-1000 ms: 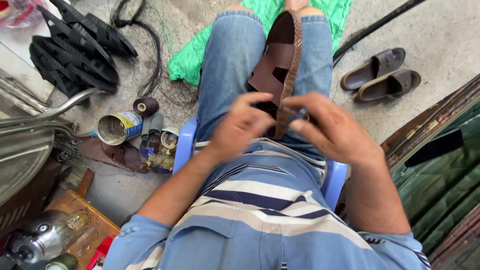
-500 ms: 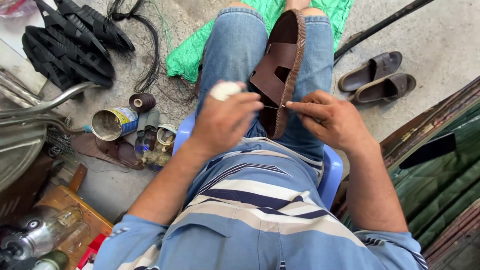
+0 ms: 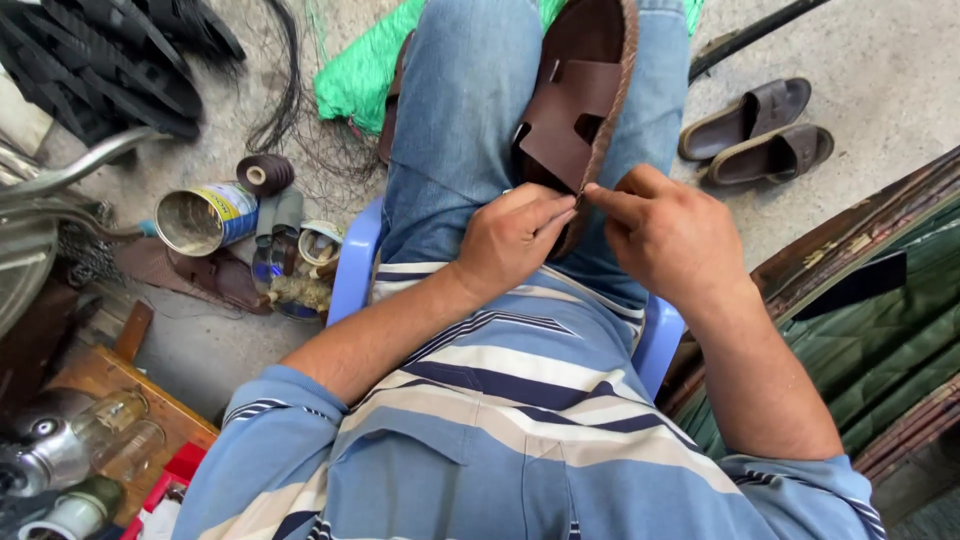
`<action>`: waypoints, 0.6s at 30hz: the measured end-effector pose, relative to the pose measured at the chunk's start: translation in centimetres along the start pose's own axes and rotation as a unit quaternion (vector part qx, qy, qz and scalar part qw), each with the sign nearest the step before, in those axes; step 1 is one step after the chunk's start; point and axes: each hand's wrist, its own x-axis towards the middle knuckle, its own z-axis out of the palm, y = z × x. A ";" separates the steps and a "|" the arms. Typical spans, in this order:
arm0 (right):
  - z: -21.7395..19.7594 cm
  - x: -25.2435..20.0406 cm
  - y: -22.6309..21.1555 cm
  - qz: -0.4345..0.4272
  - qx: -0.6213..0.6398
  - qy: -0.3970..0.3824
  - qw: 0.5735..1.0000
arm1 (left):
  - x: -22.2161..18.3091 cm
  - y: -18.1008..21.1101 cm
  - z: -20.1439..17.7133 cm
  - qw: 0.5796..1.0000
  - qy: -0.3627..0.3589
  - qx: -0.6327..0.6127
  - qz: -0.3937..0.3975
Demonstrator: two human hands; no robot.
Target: Hand-sewing a leather sandal strap using a needle and thread in a repair shop environment.
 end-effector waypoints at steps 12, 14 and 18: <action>3.7 0.9 1.4 -0.025 0.174 0.130 0.976 | 0.9 0.2 -0.3 0.997 0.020 -0.079 -0.010; 4.0 1.0 1.4 -0.019 0.133 0.152 0.979 | 1.2 0.3 -0.2 0.997 0.024 -0.077 -0.004; 3.7 0.9 1.7 0.007 0.306 0.144 0.941 | 1.6 1.7 -0.9 0.997 0.004 0.041 0.059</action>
